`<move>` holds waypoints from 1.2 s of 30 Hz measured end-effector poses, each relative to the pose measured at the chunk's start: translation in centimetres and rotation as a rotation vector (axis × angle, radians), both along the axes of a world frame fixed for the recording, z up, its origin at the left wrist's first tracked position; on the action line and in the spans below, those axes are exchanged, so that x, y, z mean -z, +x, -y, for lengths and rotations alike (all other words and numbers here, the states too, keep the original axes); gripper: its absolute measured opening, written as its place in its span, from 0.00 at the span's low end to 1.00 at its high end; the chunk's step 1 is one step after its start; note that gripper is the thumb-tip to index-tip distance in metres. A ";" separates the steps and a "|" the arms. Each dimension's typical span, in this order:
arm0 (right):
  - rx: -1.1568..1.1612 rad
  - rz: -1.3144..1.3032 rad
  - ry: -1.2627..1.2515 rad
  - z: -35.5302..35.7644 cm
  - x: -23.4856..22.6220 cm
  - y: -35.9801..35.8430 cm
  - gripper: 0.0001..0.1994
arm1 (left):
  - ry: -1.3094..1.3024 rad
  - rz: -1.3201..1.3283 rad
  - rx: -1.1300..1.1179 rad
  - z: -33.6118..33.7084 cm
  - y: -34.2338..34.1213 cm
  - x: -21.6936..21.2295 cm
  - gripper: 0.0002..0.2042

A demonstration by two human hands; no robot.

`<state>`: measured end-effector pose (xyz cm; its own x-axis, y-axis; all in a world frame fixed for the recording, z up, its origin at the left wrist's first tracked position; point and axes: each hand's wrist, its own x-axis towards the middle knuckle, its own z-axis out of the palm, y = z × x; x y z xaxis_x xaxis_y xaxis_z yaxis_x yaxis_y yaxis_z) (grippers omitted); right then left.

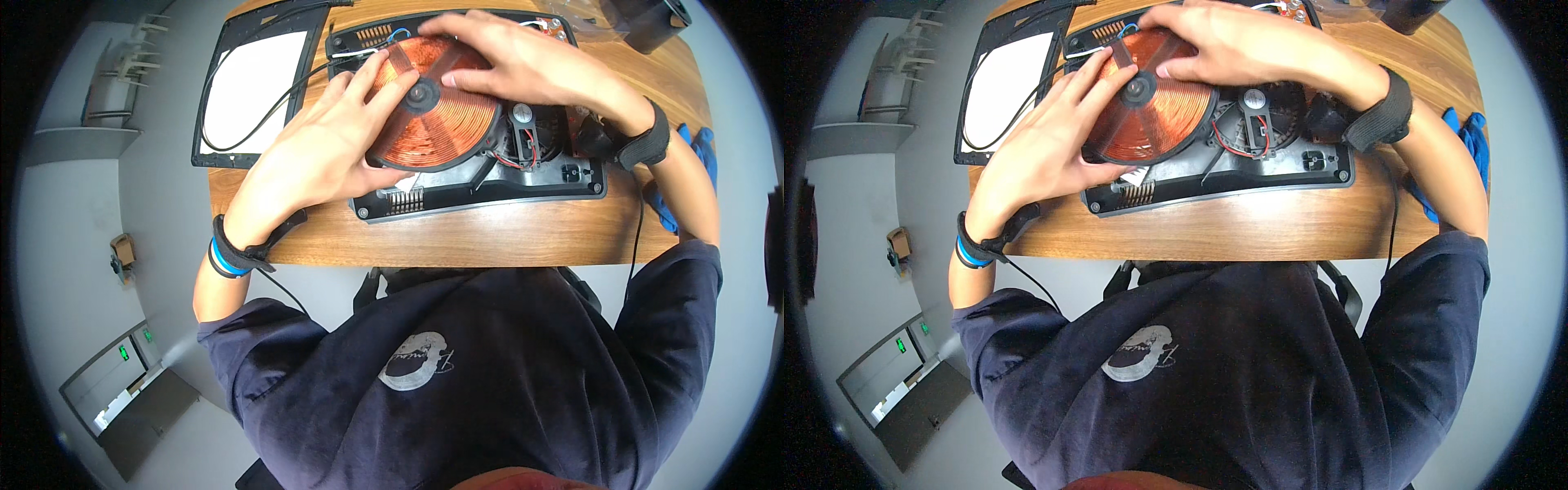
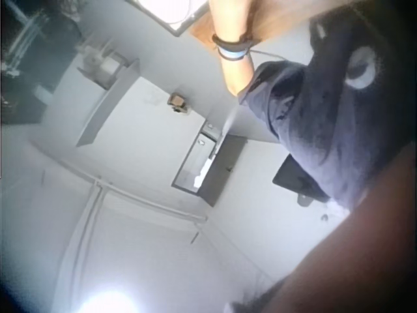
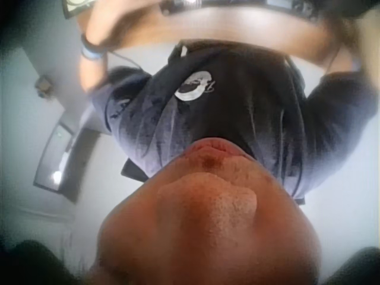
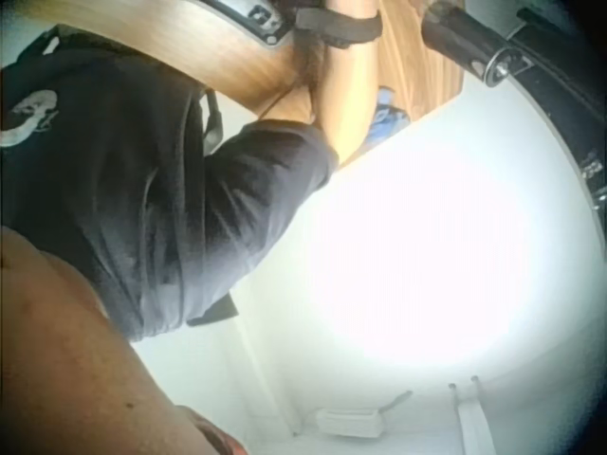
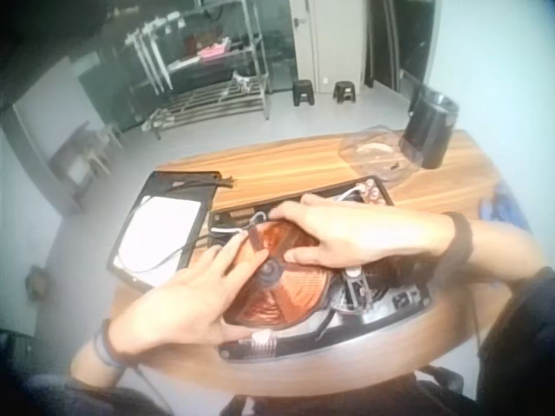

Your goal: The person assembles electronic components inside a black plastic housing on a wooden table. They place a green circuit board, a copper coil, and a fan into the housing, connect wires, and use a screwdriver to secure the components.

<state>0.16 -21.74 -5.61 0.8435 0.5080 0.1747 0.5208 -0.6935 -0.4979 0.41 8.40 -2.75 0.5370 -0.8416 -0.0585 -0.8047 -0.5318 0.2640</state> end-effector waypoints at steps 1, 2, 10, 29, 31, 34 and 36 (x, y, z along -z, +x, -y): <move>-0.024 0.119 0.159 -1.3 -1.1 -0.1 0.23 | -0.032 -0.005 -0.010 0.0 0.0 -0.1 0.57; 0.002 -0.356 0.055 -0.4 -4.7 0.4 0.34 | -0.083 0.019 -0.039 0.0 -0.2 -0.2 0.55; 0.317 -0.794 0.406 1.9 -4.6 2.4 0.24 | -0.441 -0.057 -0.049 0.8 -0.6 -1.0 0.40; 0.192 -0.883 0.393 2.9 -4.5 5.4 0.18 | 0.041 -0.093 0.125 0.0 -1.9 1.3 0.32; 0.103 -0.960 0.479 3.0 -3.0 6.6 0.17 | 0.019 -0.042 0.138 0.1 -2.1 1.7 0.33; 0.062 -0.835 0.357 3.4 -3.6 6.4 0.15 | 0.057 0.027 0.171 0.6 -2.8 1.1 0.34; 0.040 -0.840 0.354 3.7 -3.2 6.7 0.16 | 0.082 0.064 0.198 0.8 -3.0 1.0 0.32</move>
<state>6.86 -25.40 -2.39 0.7793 0.5095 -0.3649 -0.1307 -0.4374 -0.8897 -2.55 7.64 -3.78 0.3663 -0.9249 -0.1022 -0.9094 -0.3791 0.1712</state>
